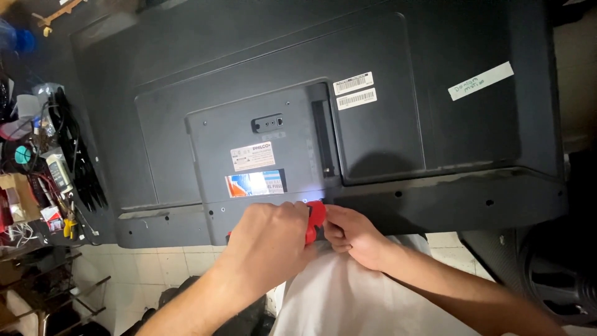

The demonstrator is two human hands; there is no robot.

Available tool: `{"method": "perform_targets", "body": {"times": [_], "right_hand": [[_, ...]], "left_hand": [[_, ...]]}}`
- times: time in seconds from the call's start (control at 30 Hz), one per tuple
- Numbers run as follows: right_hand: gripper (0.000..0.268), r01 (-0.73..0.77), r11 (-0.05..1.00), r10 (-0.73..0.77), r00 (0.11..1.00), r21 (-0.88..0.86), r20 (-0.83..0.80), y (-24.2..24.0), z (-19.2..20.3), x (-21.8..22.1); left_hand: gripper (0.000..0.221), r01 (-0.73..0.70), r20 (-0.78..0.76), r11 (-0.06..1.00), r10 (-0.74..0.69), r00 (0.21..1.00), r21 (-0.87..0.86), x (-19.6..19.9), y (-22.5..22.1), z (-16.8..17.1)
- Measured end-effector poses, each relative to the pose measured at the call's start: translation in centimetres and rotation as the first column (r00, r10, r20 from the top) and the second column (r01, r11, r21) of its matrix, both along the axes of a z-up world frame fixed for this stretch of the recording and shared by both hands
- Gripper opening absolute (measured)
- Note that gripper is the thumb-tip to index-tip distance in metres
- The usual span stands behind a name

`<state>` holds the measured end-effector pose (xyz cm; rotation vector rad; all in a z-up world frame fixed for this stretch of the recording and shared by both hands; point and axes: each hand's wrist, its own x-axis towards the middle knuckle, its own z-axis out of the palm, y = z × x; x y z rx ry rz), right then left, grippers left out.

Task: Removing screws from the back panel of a television using an electric screwdriver.

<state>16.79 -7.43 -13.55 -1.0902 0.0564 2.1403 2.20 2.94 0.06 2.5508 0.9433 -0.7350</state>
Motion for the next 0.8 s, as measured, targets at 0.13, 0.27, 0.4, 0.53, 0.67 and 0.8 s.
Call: {"method": "perform_targets", "body": {"times": [0.13, 0.27, 0.4, 0.53, 0.67, 0.8], "right_hand": [[0.04, -0.007, 1.0, 0.007, 1.0, 0.015, 0.005, -0.1, 0.0, 0.1], [0.039, -0.012, 1.0, 0.012, 1.0, -0.025, 0.001, -0.2, -0.1, 0.0], [0.035, -0.005, 1.0, 0.005, 1.0, -0.003, -0.026, -0.3, -0.4, 0.0], [0.038, -0.033, 0.999, 0.032, 0.999, -0.037, -0.024, -1.0, -0.5, 0.2], [0.033, -0.022, 0.993, 0.016, 0.998, -0.113, -0.055, -1.2, -0.2, 0.8], [0.052, -0.001, 0.996, -0.009, 0.994, -0.094, -0.11, -1.3, -0.5, 0.7]], "left_hand": [[0.013, 0.008, -0.021, 1.0, -0.008, 1.0, -0.002, 0.4, 0.1, 0.5], [0.014, -0.02, -0.013, 1.0, 0.02, 1.0, -0.008, 0.1, 0.0, 0.3], [0.018, 0.029, 0.021, 0.999, -0.03, 0.999, 0.043, -0.6, 0.0, -0.1], [0.021, 0.018, 0.105, 0.994, -0.03, 0.994, 0.108, -1.7, -0.4, 0.8], [0.018, 0.001, 0.07, 0.989, -0.011, 0.997, 0.148, -2.7, -1.4, 3.4], [0.024, 0.038, 0.077, 0.992, -0.048, 0.996, 0.122, -3.3, -2.6, 5.2]]}}
